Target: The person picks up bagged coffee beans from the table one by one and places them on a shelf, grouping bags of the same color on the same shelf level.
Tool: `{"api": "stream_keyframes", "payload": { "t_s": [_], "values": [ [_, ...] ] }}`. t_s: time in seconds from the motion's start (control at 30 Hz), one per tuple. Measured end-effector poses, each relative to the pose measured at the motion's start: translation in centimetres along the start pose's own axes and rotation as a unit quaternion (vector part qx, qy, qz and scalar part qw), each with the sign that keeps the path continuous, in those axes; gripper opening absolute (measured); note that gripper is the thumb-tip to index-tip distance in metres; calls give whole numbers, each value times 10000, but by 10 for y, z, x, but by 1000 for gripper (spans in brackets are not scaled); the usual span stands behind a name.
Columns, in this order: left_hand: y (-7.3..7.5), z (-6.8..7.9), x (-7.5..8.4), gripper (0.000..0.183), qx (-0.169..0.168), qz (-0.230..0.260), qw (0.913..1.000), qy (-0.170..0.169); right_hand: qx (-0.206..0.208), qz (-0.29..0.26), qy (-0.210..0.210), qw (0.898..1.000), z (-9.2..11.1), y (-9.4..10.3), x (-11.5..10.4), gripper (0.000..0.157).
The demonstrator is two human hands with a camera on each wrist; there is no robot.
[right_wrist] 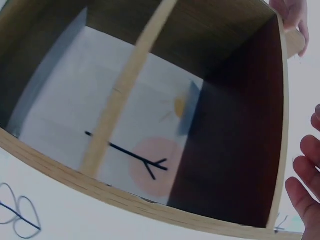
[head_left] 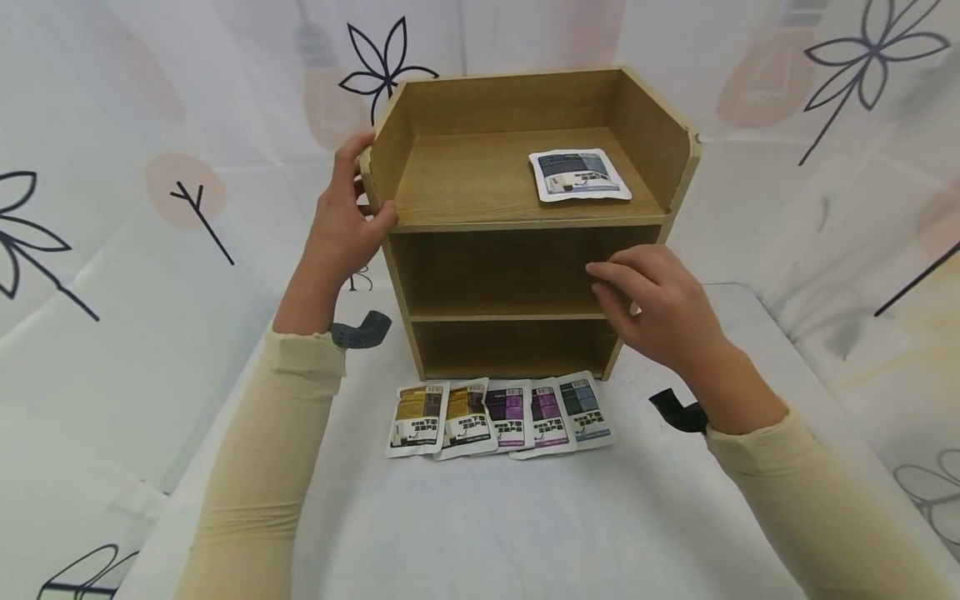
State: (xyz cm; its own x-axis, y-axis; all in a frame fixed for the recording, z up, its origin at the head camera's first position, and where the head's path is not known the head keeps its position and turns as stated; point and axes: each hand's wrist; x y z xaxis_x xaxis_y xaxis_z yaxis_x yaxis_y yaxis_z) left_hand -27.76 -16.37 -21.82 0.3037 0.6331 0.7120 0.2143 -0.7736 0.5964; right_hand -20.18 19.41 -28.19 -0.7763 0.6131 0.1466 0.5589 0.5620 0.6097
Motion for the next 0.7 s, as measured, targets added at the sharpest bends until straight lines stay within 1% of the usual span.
{"api": "stream_keyframes", "payload": {
  "t_s": [0.13,0.23,0.43,0.7],
  "values": [
    [1,-3,0,76,-16,-58,10000,-70,56,-106,-26,9999,11,-6,-2,29],
    [2,-5,0,81,-115,-25,9999,-60,113,-193,-98,9997,18,-10,-4,33],
    [4,-8,0,89,-350,99,9992,157,-137,-203,-251,9994,32,-16,-6,34],
    [4,-9,1,82,-627,208,9971,375,-477,-255,-490,9973,49,-25,-8,34]
  ]
}}
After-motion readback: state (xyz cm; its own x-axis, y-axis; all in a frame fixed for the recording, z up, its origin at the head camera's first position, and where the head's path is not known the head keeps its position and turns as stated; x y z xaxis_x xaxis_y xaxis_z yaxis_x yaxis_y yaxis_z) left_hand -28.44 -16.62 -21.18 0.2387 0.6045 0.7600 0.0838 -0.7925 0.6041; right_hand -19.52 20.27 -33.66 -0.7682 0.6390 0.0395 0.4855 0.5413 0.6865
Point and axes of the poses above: each hand's wrist, its own z-axis away from the middle knuckle, its own y-axis out of the back of the hand, x = y × z, and after that the axes turned 8 degrees about y, right-handed
